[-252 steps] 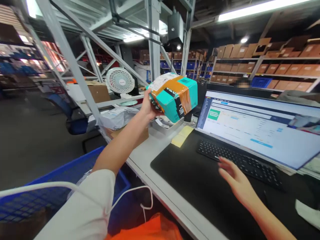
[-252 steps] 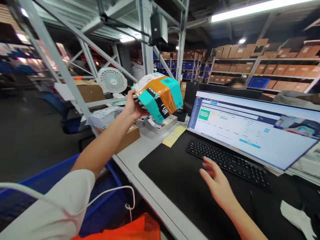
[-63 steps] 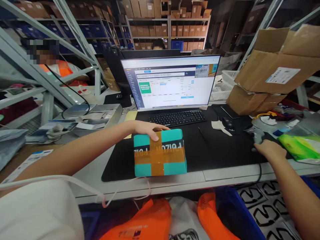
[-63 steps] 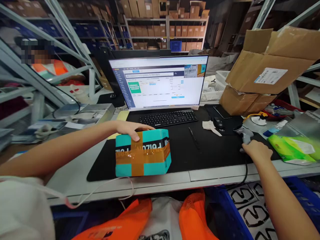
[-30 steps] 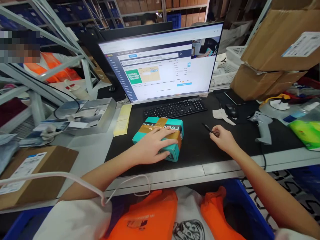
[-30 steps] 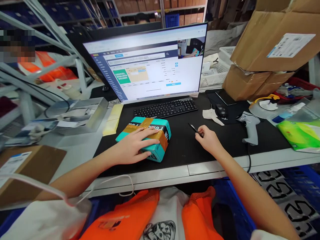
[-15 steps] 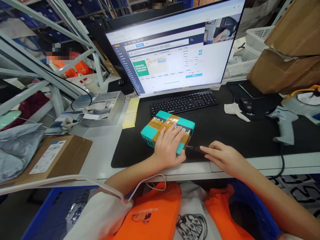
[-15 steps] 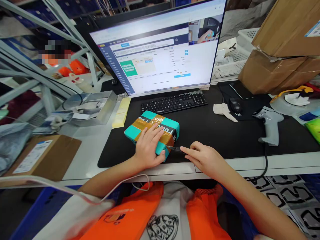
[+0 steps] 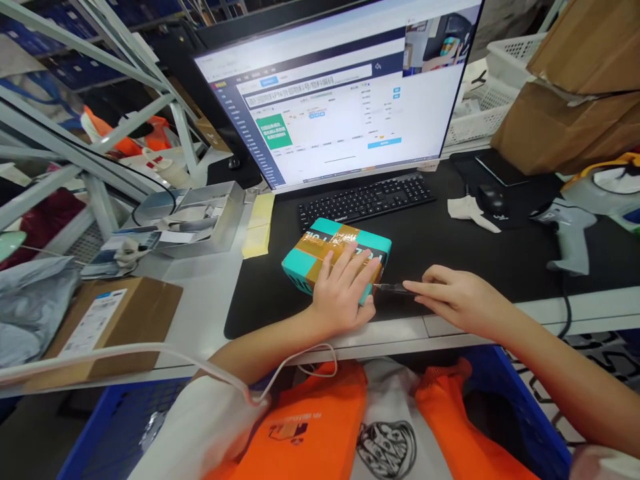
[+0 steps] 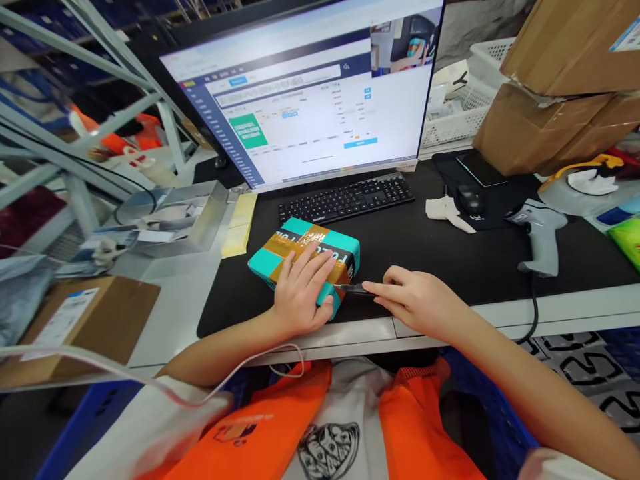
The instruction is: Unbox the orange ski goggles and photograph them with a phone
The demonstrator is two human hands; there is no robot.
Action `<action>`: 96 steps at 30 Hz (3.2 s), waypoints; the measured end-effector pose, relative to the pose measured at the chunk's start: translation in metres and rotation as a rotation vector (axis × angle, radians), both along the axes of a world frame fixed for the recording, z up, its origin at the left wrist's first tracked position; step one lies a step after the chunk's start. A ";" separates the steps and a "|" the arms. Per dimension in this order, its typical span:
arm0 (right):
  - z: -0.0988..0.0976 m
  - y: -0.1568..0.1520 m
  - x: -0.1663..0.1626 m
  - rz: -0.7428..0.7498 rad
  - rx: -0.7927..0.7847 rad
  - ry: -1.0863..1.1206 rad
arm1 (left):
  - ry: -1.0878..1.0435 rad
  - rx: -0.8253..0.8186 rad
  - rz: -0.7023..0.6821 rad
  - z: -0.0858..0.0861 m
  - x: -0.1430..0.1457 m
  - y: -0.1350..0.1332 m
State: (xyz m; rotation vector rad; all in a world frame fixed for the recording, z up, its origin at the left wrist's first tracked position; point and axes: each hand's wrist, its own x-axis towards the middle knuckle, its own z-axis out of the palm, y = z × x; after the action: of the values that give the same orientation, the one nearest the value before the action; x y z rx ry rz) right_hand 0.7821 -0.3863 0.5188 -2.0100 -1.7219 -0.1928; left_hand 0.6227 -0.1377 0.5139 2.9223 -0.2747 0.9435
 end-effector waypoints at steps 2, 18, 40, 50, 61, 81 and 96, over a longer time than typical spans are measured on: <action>0.002 0.001 0.000 0.009 -0.010 0.018 | 0.007 0.011 0.014 -0.001 0.000 0.000; 0.000 0.013 0.036 -0.099 -0.121 0.023 | -0.030 -0.028 -0.045 -0.005 -0.010 0.002; -0.013 0.004 0.004 -0.222 -0.052 0.102 | -0.052 -0.047 -0.114 0.004 -0.008 0.005; -0.007 0.005 0.009 -0.181 -0.049 0.120 | -0.087 -0.013 -0.110 -0.001 -0.006 0.000; -0.020 0.007 0.099 -0.543 0.014 0.119 | -0.099 -0.001 -0.155 -0.004 -0.012 -0.006; -0.020 0.180 0.033 -0.042 0.085 1.537 | -0.225 -0.874 0.465 -0.064 -0.111 0.119; -0.007 0.087 -0.053 -0.020 -0.065 1.384 | 0.449 -1.304 0.151 0.018 -0.003 0.177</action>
State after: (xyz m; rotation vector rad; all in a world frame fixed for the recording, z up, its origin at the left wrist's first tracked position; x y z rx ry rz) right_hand 0.7287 -0.2992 0.5114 -1.4669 -0.7657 1.0144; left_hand 0.6192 0.0396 0.5319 1.8176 0.4361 0.2204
